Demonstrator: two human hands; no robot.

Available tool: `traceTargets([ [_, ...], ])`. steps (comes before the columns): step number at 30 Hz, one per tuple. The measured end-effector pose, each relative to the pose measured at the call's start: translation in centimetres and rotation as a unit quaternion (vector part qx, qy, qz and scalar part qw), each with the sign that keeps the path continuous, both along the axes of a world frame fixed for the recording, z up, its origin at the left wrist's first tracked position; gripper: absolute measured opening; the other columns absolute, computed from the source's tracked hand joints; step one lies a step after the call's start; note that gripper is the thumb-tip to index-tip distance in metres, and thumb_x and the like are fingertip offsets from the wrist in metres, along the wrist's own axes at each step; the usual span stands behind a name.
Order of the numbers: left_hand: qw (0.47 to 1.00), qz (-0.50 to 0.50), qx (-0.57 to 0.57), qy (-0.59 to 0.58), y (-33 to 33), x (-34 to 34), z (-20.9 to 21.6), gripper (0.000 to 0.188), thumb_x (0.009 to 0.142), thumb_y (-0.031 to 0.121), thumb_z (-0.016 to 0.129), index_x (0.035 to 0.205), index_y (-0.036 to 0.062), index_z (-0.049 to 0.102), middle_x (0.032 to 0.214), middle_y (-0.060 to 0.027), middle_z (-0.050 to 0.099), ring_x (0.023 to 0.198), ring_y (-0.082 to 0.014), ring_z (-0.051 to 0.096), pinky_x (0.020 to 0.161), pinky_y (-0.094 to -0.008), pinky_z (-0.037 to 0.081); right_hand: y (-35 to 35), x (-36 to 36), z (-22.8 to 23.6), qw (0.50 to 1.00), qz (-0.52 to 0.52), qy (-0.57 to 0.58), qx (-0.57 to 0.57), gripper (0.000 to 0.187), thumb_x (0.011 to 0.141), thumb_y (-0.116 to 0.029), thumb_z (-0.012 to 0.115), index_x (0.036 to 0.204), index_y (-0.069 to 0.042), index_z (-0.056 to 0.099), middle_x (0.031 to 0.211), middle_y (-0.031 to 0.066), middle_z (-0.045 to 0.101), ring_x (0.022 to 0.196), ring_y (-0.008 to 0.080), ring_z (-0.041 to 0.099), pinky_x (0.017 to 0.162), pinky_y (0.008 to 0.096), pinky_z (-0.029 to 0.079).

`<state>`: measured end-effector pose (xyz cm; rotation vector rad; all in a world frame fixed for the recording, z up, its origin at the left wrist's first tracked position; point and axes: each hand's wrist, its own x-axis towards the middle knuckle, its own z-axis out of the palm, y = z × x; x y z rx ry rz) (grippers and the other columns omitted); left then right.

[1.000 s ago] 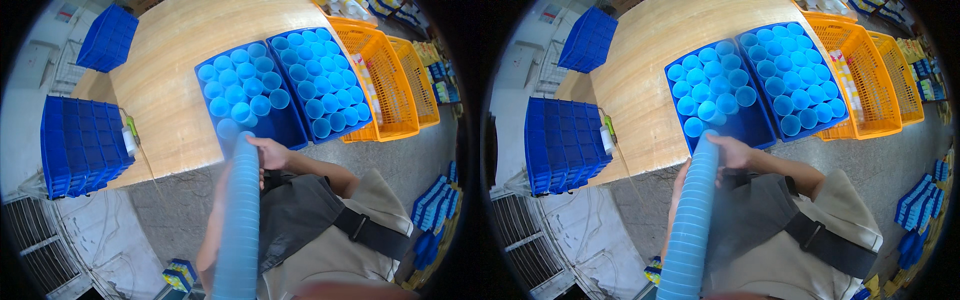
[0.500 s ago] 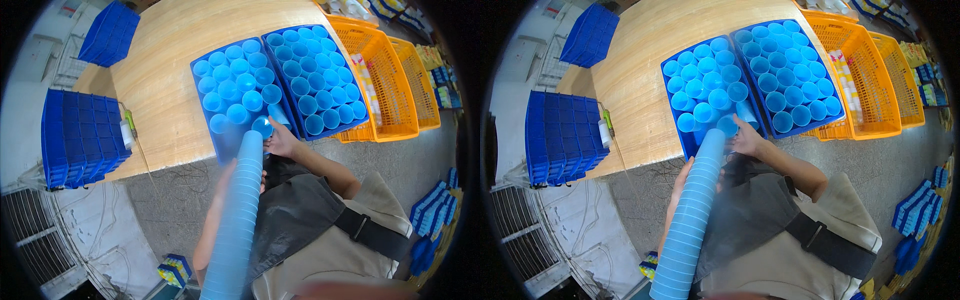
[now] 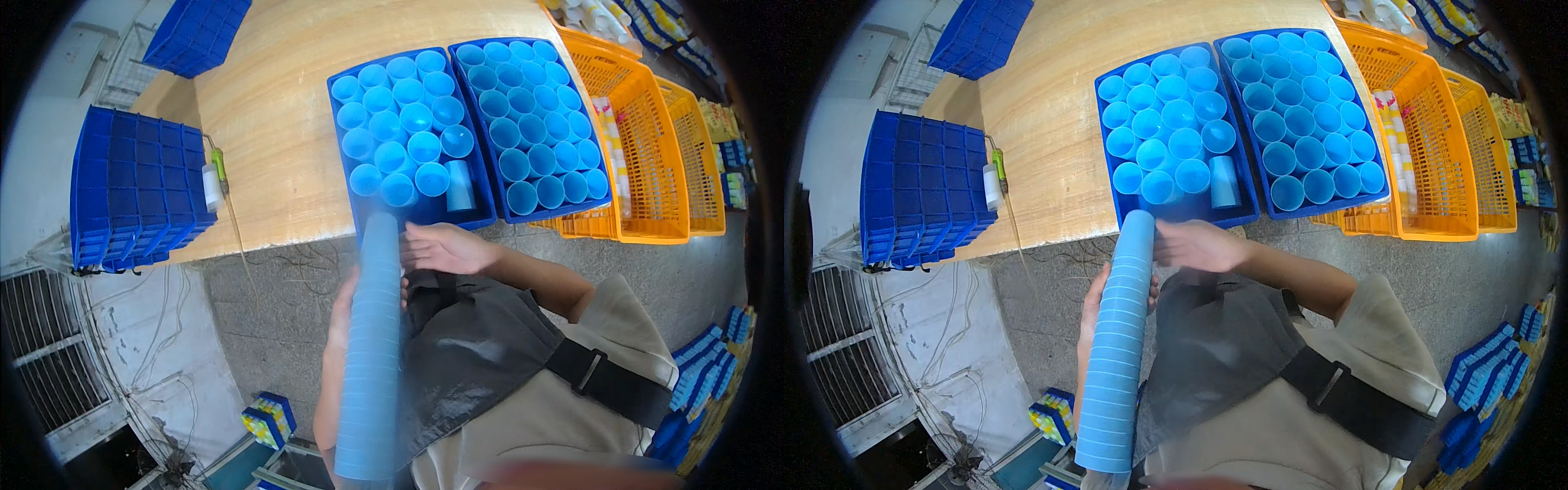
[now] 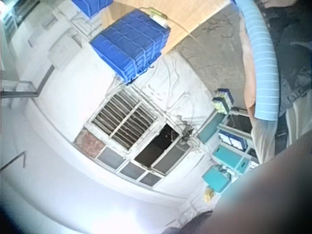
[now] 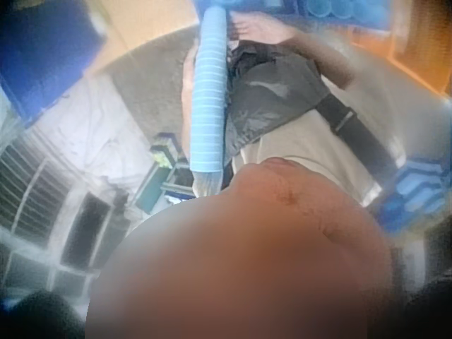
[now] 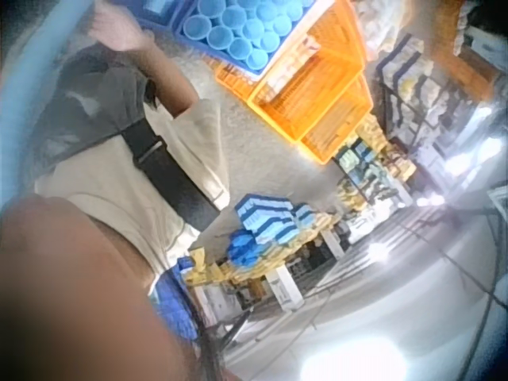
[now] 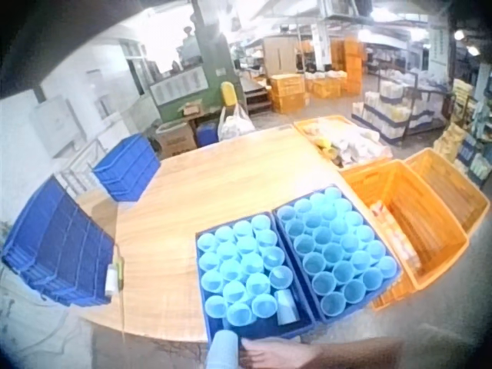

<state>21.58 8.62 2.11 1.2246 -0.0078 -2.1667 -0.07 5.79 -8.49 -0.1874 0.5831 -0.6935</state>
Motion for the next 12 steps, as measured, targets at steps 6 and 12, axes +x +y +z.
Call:
traceTargets([
  [6, 1.000, -0.008, 0.020, -0.023, -0.4, 2.9, -1.8, 0.056, 0.101, 0.040, 0.054, 0.132, -0.0061, 0.049, 0.110, -0.0263, 0.064, 0.095, -0.0325, 0.071, 0.070, -0.0390, 0.065, -1.2, -5.1, -3.1, 0.367, 0.092, 0.789, -0.485, 0.044, 0.074, -0.015, 0.079, 0.113, -0.004, 0.061, 0.115, 0.0118, 0.061, 0.104, 0.0297, 0.058, 0.085, 0.0411, 0.047],
  [12, 1.000, -0.015, 0.004, -0.015, -2.5, 4.2, -3.8, 0.058, 0.100, 0.043, 0.054, 0.136, -0.0032, 0.046, 0.111, -0.0277, 0.064, 0.097, -0.0339, 0.071, 0.073, -0.0431, 0.067, -4.0, -6.9, -7.7, 0.217, 0.112, 0.782, -0.573, 0.034, 0.068, -0.019, 0.077, 0.099, -0.010, 0.065, 0.108, 0.0105, 0.058, 0.105, 0.0269, 0.053, 0.087, 0.0415, 0.041],
])
